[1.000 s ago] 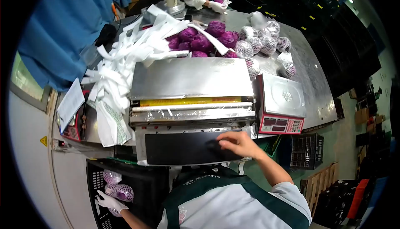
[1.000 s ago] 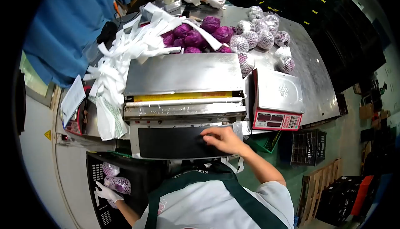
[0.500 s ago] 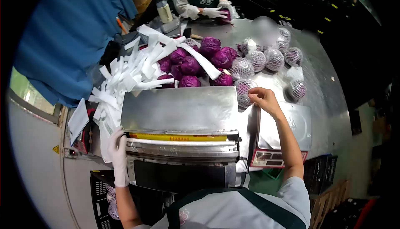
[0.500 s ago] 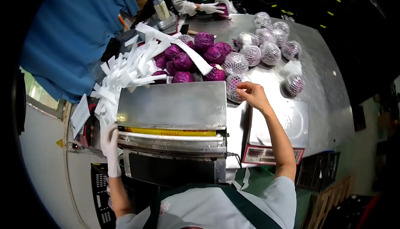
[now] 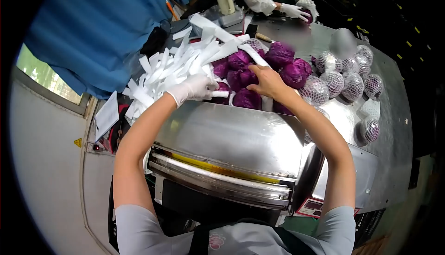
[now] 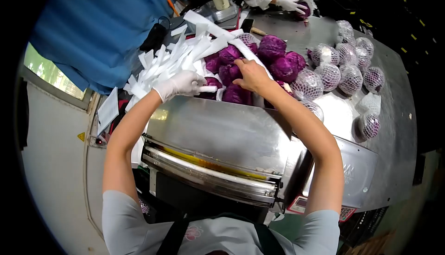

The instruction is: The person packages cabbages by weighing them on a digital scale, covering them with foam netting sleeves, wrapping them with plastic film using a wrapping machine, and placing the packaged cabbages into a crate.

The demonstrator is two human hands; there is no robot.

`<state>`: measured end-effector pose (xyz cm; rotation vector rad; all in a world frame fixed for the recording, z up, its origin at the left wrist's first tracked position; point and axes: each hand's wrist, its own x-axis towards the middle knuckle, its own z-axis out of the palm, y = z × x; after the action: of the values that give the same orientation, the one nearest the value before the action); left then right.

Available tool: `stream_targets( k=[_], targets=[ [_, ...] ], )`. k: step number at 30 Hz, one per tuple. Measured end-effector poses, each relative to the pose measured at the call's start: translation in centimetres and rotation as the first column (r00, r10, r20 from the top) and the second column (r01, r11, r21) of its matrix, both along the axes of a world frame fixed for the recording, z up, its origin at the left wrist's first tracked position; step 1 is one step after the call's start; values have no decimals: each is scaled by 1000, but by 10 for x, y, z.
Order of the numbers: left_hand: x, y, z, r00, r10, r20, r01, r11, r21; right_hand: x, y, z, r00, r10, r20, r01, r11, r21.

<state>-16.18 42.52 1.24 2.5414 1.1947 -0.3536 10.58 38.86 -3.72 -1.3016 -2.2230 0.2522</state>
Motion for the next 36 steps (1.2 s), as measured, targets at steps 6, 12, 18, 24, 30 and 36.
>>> stream_targets(
  k=[6,12,18,24,30,36],
  targets=[
    [-45,47,17,959,238,157,-284,840,461,-41,39,-26,879,-278,387,325,944,-59],
    [-32,47,7,876,76,477,-292,869,399,-16,53,-18,949,-313,37,308,896,-321],
    [26,11,-1,954,-64,292,-4,974,228,72,-29,38,395,-467,-791,-73,843,-534],
    [109,33,-10,956,-41,292,-3,989,149,186,-196,44,171,-531,-830,119,847,-518],
    [223,52,-29,883,-389,263,283,888,363,213,-329,30,280,-736,-616,522,655,-546],
    [281,42,-52,709,-664,-238,702,631,329,204,-384,22,204,-823,-531,619,528,-581]
  ],
)
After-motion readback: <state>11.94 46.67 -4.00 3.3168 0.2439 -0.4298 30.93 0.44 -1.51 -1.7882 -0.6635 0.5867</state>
